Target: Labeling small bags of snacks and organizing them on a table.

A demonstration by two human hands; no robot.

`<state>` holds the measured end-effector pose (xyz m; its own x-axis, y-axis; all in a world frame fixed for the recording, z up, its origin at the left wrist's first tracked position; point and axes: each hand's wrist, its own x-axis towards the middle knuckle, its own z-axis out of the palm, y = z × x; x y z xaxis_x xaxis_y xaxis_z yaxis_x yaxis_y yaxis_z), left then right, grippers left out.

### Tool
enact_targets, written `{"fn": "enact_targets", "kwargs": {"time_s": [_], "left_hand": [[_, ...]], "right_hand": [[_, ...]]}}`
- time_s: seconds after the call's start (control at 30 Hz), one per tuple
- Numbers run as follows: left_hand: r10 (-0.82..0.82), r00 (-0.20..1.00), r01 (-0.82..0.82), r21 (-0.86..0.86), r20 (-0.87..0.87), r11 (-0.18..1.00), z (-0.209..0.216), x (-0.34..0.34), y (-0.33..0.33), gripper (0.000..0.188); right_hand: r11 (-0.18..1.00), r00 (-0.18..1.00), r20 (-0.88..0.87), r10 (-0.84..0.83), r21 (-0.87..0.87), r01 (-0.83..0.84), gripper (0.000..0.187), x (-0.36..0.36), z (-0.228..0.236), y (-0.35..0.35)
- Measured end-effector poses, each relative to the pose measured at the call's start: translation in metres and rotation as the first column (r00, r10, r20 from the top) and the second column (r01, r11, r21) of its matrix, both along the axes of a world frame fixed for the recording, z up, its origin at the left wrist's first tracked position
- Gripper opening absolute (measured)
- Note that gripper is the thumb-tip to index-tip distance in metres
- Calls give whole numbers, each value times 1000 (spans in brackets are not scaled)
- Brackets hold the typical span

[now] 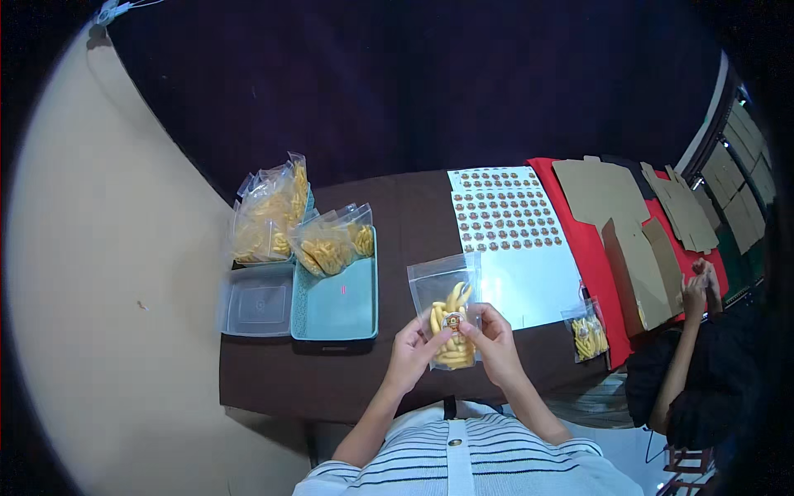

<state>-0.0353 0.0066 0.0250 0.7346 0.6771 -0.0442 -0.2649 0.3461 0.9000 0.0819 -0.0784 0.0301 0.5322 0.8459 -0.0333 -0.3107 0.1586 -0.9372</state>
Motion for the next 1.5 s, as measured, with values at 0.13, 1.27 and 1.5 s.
{"fn": "enact_targets", "kwargs": {"time_s": [0.13, 1.27, 1.5], "left_hand": [[-51, 999, 52, -28, 12, 998, -3, -6, 5, 39], [49, 999, -49, 56, -11, 997, -18, -9, 0, 33], [291, 923, -132, 505, -251, 853, -22, -3, 0, 22]], "right_hand": [[996, 986, -144, 85, 41, -80, 19, 1, 2, 0], [999, 998, 25, 49, 4, -49, 22, -5, -19, 13], [998, 994, 98, 48, -40, -44, 17, -11, -23, 16]]}}
